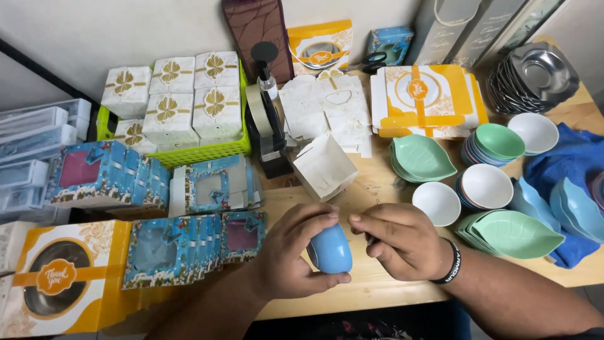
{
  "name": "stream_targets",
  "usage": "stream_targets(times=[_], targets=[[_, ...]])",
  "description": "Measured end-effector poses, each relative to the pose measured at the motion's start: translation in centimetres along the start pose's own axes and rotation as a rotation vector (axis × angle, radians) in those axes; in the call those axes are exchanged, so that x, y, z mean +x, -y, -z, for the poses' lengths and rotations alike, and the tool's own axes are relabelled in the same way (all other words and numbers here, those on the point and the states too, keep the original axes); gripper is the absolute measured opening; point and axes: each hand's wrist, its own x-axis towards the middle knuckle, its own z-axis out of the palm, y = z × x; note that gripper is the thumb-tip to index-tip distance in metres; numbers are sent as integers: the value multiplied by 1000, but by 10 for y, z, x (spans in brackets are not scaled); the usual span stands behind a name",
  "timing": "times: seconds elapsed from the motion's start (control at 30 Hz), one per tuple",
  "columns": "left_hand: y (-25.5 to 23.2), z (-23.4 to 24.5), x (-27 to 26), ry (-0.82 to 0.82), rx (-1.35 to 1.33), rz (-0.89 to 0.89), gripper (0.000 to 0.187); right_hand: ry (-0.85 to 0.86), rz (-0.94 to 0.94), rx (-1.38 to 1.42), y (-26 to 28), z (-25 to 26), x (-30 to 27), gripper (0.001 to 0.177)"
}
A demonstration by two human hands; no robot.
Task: Cleaning a small blue ceramic bowl by scraping off residue or stickers using fingers and inspecting the surface.
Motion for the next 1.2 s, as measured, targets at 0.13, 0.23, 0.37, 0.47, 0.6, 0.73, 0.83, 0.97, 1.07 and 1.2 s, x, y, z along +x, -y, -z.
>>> stream_targets(times=[0.13,0.23,0.37,0.47,0.6,0.73,0.83,0.97,1.07,1.2], targets=[[3,1,1,-9,-8,24,73,50,-16,34,-2,-5,-1,45],[4,2,2,12,6,18,75,26,-146,97,0,-8,-5,42],[3,3,4,6,-2,16,73,15,-150,131,1,-8,-1,36],[4,2,0,17,5,6,75,38,-142,113,3,-8,2,39],[6,1,-3,46,18,-21,81,77,-116,109,6,-8,9,43],[6,2,-4,81,19,2,83,98,-71,120,5,-5,15,42],[5,2,-4,72,13,14,80,108,-48,123,4,-5,15,42],[5,2,-4,111,6,38,81,143,-67,113,3,-4,15,44],[5,0,-7,141,5,52,81,149,-92,138,2,-4,14,44],[5,-2,-9,162,11,52,80,103,-111,154,1,-8,10,40]])
